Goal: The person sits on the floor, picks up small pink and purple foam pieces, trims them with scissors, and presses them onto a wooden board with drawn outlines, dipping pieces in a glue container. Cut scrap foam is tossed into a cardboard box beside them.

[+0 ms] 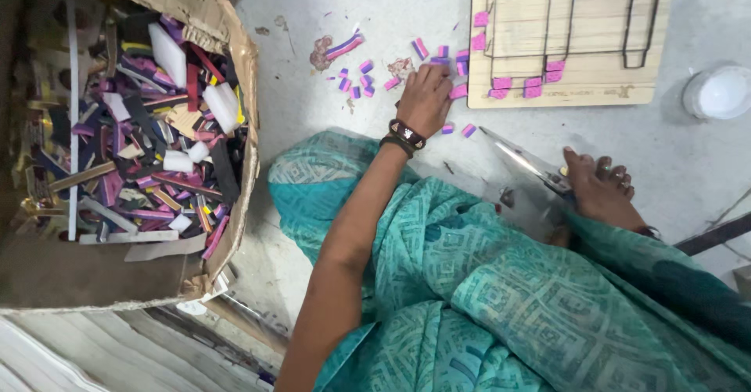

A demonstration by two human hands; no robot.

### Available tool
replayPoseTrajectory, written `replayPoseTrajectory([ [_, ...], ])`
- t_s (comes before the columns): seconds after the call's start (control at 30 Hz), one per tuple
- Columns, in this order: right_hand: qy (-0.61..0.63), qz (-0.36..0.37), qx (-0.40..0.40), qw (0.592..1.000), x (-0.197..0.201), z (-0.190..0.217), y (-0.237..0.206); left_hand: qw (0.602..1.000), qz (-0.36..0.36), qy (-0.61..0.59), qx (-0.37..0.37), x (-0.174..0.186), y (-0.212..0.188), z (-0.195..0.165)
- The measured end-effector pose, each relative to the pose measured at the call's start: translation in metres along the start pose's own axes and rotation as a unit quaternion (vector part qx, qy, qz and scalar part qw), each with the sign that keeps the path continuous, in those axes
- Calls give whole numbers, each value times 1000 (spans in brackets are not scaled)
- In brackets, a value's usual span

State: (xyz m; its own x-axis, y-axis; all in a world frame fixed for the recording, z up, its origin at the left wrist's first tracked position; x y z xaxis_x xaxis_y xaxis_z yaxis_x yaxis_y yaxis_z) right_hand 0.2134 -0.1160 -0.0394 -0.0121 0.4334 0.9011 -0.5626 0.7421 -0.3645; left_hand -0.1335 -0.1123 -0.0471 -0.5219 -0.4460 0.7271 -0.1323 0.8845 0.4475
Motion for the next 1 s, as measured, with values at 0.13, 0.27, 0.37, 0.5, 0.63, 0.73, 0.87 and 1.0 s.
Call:
replayPoseTrajectory([
  [0.13,10,28,-4,1000,9,25,20,997,22,-51,49,-15,-11,11],
  [0.27,4,44,-52,998,28,23,24,982,-77,-132,109,1,-26,20],
  [0.37,170,-197,-59,964,76,-13,27,943,-128,-205,229,24,-47,33],
  [0.5,84,-359,-129,921,93,-104,24,820,-71,-402,402,17,-74,32],
  [0.63,-52,-362,-149,919,68,-157,50,684,-6,-560,467,-8,-82,5],
  [0.73,-96,-381,-128,911,51,-164,60,643,4,-603,471,-19,-74,-15],
  [0.87,-52,-391,-148,907,48,-172,60,605,22,-615,506,-21,-63,-35],
  [1.0,26,-418,-170,892,50,-177,45,600,21,-620,505,-27,-51,-49],
])
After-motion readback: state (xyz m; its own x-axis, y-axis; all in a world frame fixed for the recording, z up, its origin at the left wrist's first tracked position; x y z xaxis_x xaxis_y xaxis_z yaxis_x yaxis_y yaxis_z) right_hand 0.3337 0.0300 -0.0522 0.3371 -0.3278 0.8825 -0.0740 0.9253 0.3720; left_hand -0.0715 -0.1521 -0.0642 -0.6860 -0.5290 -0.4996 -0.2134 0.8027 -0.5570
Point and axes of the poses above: each hand's wrist, its own y-axis towards the middle knuckle, its own x-axis out of the back of the hand, z = x × y, the point moved 8 cm from there along y, towards the middle knuckle, and after that the axes turned 11 degrees about -z, right-handed, at the moved point
